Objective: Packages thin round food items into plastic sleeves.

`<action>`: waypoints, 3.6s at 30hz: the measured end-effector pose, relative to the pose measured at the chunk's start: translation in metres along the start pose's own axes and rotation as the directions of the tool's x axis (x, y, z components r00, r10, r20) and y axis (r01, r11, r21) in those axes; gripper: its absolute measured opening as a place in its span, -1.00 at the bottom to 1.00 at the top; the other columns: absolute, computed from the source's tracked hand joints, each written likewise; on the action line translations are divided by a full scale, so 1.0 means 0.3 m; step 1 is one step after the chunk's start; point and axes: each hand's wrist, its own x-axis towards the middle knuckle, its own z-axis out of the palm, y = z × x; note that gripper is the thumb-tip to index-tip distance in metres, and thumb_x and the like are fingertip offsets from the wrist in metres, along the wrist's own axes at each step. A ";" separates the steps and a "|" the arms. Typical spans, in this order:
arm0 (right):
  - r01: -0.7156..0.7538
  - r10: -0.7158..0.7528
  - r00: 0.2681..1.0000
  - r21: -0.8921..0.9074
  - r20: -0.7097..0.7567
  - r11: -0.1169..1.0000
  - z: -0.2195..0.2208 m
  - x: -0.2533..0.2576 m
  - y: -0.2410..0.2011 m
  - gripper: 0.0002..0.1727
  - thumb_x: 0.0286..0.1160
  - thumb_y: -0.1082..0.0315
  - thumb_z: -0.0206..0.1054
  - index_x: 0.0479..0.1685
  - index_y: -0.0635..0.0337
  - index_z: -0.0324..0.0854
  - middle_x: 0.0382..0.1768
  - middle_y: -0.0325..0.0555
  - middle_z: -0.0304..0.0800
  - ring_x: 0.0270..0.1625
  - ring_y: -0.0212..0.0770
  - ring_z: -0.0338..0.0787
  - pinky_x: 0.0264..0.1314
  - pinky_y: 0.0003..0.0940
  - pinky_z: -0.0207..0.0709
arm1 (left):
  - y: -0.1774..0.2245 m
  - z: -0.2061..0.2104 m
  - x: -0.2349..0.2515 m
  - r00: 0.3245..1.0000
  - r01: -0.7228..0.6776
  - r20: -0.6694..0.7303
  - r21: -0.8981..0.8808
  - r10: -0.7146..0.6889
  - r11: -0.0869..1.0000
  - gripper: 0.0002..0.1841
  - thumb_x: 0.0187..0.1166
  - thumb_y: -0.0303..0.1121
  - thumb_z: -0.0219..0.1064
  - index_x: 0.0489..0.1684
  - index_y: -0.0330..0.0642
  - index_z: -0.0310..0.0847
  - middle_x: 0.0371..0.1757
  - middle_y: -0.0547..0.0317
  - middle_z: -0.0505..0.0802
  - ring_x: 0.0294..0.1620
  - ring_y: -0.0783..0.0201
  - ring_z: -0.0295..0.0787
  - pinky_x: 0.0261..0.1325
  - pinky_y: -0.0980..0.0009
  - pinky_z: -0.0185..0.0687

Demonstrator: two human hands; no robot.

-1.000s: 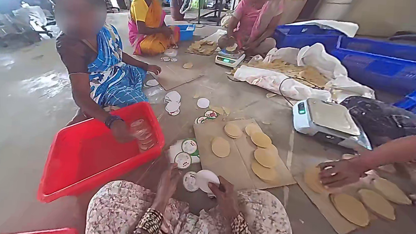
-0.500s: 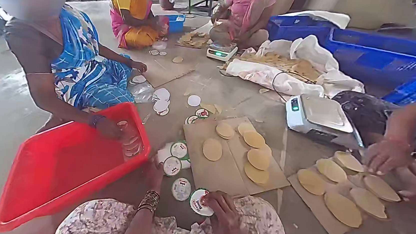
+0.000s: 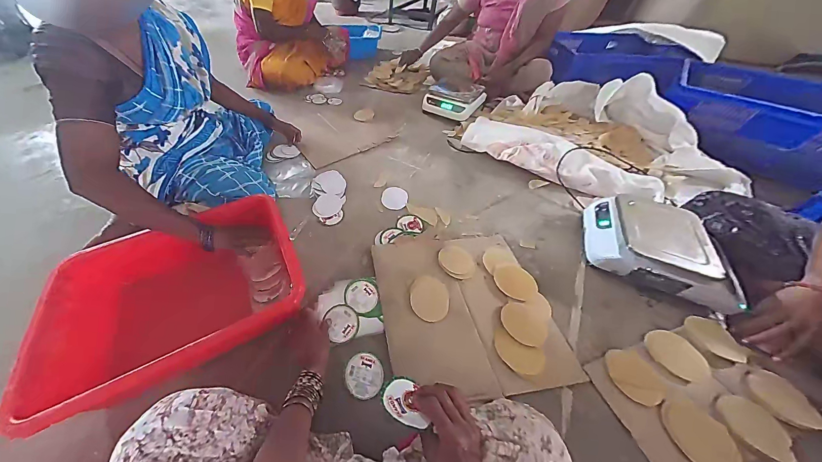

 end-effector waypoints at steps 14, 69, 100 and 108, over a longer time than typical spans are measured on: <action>-0.025 0.025 1.000 0.034 0.016 0.999 -0.012 0.010 -0.016 -0.79 0.05 0.46 0.38 -0.36 0.01 0.86 -0.19 -0.22 0.93 0.03 -0.12 0.88 0.08 -0.27 0.77 | 0.001 -0.082 -0.072 0.982 0.067 -0.131 -0.446 -0.139 0.892 -0.70 0.57 -0.31 0.47 0.01 -0.43 0.79 0.04 -0.32 0.85 0.20 -0.20 0.75 0.41 -0.18 0.48; -0.198 0.414 0.787 -0.449 0.457 0.871 0.118 0.468 0.374 -0.57 0.69 0.44 0.11 0.48 0.24 0.61 0.46 0.28 0.65 0.55 0.30 0.59 0.57 0.26 0.42 | 0.086 -0.194 -0.257 0.989 -0.061 -0.022 -0.962 0.149 0.268 -0.85 0.64 -0.47 0.22 -0.25 -0.30 0.70 -0.48 0.24 0.81 -0.45 0.39 0.76 -0.25 0.48 0.74; -0.363 0.726 0.352 -0.629 0.590 0.687 0.201 0.520 0.297 0.40 -0.31 -0.12 0.87 0.79 0.11 0.14 0.69 0.31 0.28 0.62 0.37 0.42 0.47 0.36 0.42 | 0.073 -0.169 -0.238 0.995 -0.032 -0.005 -0.964 0.102 0.265 -0.85 0.65 -0.46 0.23 -0.27 -0.32 0.68 -0.48 0.20 0.80 -0.46 0.37 0.75 -0.25 0.48 0.72; -0.278 0.718 0.322 -0.663 0.617 0.695 0.194 0.505 0.239 0.28 -0.19 -0.16 0.81 0.69 0.27 0.27 0.70 0.37 0.23 0.70 0.38 0.30 0.55 0.42 0.30 | 0.072 -0.176 -0.235 0.998 -0.008 0.013 -0.957 0.068 0.290 -0.86 0.63 -0.45 0.29 -0.24 -0.36 0.69 -0.45 0.19 0.81 -0.45 0.37 0.77 -0.25 0.45 0.76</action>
